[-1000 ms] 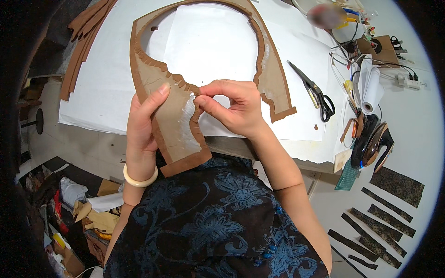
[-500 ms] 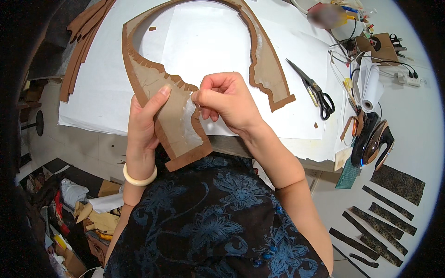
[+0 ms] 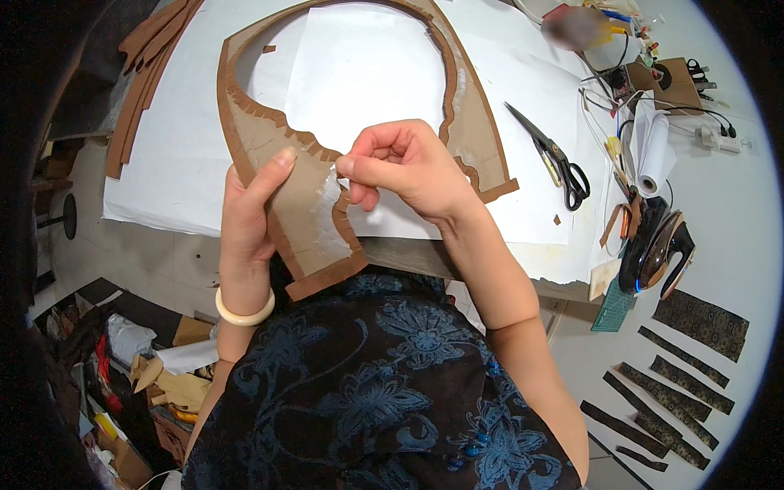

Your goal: The person applies glue to the edges of a large, irregularly shaped cardboard piece using a brush. They then carefully align and press a smaller, matching cardboard piece onto the glued surface, smoothing it down to ensure adhesion.

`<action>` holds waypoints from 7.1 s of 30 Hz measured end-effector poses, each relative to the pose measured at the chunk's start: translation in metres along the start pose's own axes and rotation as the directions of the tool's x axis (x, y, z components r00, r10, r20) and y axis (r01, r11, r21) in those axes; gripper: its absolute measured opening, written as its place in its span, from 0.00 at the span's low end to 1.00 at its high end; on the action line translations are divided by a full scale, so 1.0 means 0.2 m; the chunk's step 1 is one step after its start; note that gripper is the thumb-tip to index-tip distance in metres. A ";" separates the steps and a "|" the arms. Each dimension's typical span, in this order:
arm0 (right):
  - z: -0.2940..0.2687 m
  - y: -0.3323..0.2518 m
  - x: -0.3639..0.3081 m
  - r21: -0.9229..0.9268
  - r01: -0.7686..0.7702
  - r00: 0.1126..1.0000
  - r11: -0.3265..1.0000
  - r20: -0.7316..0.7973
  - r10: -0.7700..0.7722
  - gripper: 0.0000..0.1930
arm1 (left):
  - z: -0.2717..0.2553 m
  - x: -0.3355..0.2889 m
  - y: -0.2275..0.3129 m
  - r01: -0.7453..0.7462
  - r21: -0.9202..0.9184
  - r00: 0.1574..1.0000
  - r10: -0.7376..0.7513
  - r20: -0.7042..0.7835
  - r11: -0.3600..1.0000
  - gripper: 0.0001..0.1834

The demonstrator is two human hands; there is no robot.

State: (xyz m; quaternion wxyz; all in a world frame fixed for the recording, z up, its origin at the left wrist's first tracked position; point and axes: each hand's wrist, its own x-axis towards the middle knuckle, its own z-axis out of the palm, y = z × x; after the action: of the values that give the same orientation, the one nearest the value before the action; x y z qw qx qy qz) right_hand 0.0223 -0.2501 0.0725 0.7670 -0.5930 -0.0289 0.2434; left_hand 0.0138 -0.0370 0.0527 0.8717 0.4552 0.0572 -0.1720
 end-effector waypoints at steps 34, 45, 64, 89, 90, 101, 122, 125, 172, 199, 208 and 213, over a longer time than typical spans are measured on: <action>0.04 0.20 0.00 0.260 0.157 0.987 0.953 -0.015 -0.158 0.07 | 0.02 0.02 0.00 0.027 -0.089 0.999 -0.031 -0.044 0.996 0.11; 0.09 0.10 -0.07 0.078 0.072 0.993 0.994 -0.104 -0.064 0.08 | 0.03 0.01 -0.01 -0.018 0.016 0.998 0.019 -0.062 1.000 0.11; 0.08 0.23 -0.03 -0.004 0.412 0.908 0.911 -0.088 -0.411 0.05 | 0.04 0.03 -0.01 0.054 -0.095 0.997 -0.059 -0.046 0.994 0.11; 0.10 0.09 -0.03 0.046 -0.040 0.991 0.998 -0.125 0.046 0.10 | 0.03 0.03 -0.05 -0.057 0.008 0.994 0.058 -0.093 0.998 0.11; 0.12 0.09 -0.03 0.045 -0.044 0.987 0.998 -0.151 0.050 0.09 | 0.03 0.03 -0.05 -0.061 0.003 0.994 0.061 -0.095 0.998 0.12; 0.07 0.26 -0.02 0.333 0.037 0.997 0.942 0.058 -0.059 0.09 | 0.00 0.04 -0.02 0.037 -0.097 0.996 -0.045 -0.081 0.995 0.12; 0.06 0.20 0.00 0.182 -0.020 1.000 0.983 -0.010 0.022 0.08 | 0.02 -0.03 -0.10 0.025 -0.127 0.998 -0.033 -0.058 0.992 0.13; 0.06 0.22 -0.01 0.275 -0.050 0.998 0.960 -0.022 0.058 0.08 | 0.02 -0.01 -0.08 0.024 -0.101 0.999 -0.027 -0.031 0.995 0.13; 0.12 0.04 -0.08 -0.094 -0.074 0.987 0.993 0.132 0.086 0.07 | 0.03 -0.07 0.00 0.095 -0.005 0.992 -0.095 -0.084 0.995 0.13; 0.17 0.04 -0.30 -0.830 0.332 0.762 0.448 -0.044 -0.646 0.11 | 0.08 -0.05 -0.04 0.024 -0.052 0.999 -0.026 -0.043 0.998 0.13; 0.16 0.11 -0.32 -0.934 0.234 0.661 0.270 -0.051 -0.749 0.11 | 0.15 -0.03 -0.13 -0.095 0.103 0.994 0.099 -0.042 0.990 0.15; 0.16 0.10 -0.35 -0.993 0.107 0.619 0.049 0.028 -0.785 0.13 | 0.19 -0.03 -0.17 -0.174 0.204 0.983 0.181 -0.018 0.963 0.14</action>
State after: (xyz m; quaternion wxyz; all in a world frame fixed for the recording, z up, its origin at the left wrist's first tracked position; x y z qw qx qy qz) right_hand -0.0566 -0.2457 0.0811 0.2437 -0.9173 -0.1485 -0.2777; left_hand -0.0065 -0.0842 0.0502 0.8318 0.5476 0.0144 -0.0896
